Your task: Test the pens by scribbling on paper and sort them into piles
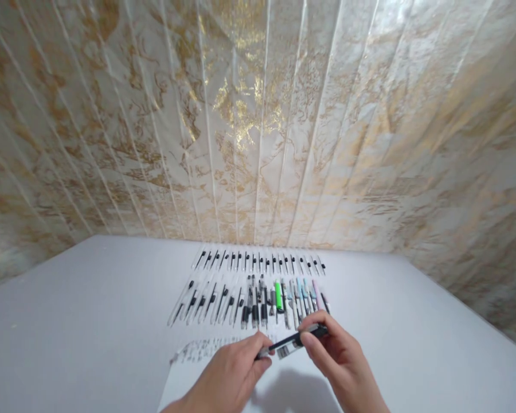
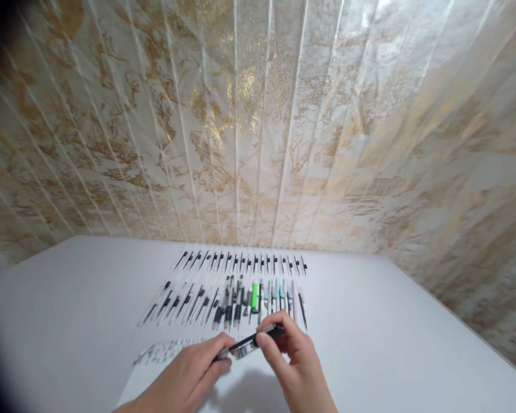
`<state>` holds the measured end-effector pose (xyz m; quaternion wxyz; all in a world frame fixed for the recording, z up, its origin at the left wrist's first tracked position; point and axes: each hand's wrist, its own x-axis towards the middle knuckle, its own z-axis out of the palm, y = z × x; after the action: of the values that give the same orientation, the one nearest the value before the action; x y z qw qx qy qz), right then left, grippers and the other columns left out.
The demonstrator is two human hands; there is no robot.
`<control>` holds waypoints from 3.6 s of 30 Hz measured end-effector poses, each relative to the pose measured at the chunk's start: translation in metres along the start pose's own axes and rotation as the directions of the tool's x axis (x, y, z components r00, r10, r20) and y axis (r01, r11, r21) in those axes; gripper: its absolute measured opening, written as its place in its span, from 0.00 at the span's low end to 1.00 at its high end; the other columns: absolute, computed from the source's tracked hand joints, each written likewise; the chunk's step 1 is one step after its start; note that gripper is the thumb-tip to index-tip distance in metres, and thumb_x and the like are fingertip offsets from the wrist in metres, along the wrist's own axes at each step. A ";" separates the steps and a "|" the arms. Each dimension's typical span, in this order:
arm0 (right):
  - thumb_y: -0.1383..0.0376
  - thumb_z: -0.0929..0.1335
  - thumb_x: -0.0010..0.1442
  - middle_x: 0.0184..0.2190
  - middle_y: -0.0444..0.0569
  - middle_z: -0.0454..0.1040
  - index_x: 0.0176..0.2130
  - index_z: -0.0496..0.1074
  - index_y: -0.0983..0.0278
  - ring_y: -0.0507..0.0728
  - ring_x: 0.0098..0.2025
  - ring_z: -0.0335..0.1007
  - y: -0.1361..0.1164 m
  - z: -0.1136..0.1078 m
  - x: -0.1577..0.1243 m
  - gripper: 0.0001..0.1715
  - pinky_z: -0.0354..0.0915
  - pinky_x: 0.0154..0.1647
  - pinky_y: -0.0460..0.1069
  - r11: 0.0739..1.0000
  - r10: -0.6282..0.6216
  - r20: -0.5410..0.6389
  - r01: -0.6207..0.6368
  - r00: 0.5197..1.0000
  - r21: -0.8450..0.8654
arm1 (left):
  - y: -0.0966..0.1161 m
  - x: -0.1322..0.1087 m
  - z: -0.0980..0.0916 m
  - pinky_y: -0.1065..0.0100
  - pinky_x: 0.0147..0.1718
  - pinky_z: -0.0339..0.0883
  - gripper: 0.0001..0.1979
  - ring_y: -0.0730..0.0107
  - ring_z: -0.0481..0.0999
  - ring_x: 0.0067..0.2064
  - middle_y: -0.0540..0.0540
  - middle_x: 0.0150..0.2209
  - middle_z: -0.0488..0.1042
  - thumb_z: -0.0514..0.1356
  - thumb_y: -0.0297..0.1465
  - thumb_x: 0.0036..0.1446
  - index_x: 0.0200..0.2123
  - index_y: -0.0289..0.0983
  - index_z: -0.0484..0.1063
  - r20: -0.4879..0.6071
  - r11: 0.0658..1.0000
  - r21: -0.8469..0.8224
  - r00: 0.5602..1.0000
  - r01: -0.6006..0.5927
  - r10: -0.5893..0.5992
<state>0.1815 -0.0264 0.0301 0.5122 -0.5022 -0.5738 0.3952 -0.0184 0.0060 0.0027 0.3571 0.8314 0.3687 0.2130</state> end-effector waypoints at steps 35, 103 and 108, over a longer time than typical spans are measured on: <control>0.65 0.65 0.64 0.38 0.48 0.75 0.44 0.69 0.57 0.56 0.40 0.74 -0.064 -0.040 -0.007 0.07 0.71 0.35 0.43 0.820 -0.313 0.215 0.377 0.925 -0.431 | 0.015 -0.004 0.000 0.71 0.32 0.59 0.25 0.71 0.65 0.29 0.52 0.26 0.63 0.46 0.52 0.64 0.37 0.36 0.67 -0.057 0.885 -0.462 0.998 -0.059 0.037; 0.49 0.58 0.67 0.18 0.40 0.61 0.24 0.64 0.62 0.49 0.20 0.54 -0.046 -0.042 0.007 0.27 0.51 0.20 0.43 0.668 0.110 0.476 0.291 0.872 -0.685 | 0.009 -0.002 -0.022 0.66 0.38 0.60 0.03 0.64 0.70 0.37 0.50 0.32 0.75 0.60 0.26 0.59 0.34 0.39 0.72 -0.283 0.978 0.019 0.937 -0.208 0.204; 0.45 0.53 0.66 0.17 0.42 0.60 0.22 0.65 0.63 0.50 0.20 0.56 -0.044 -0.037 0.002 0.34 0.52 0.21 0.44 0.749 0.244 0.473 0.146 0.846 -0.646 | 0.011 -0.001 -0.023 0.64 0.39 0.59 0.06 0.67 0.72 0.34 0.51 0.31 0.76 0.60 0.23 0.60 0.34 0.39 0.69 -0.400 0.904 0.177 0.811 -0.389 0.427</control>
<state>0.2102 -0.0343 0.0791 0.1112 -0.5364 -0.7798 0.3031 -0.0283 0.0101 0.0261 0.1764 0.8381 0.2600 0.4460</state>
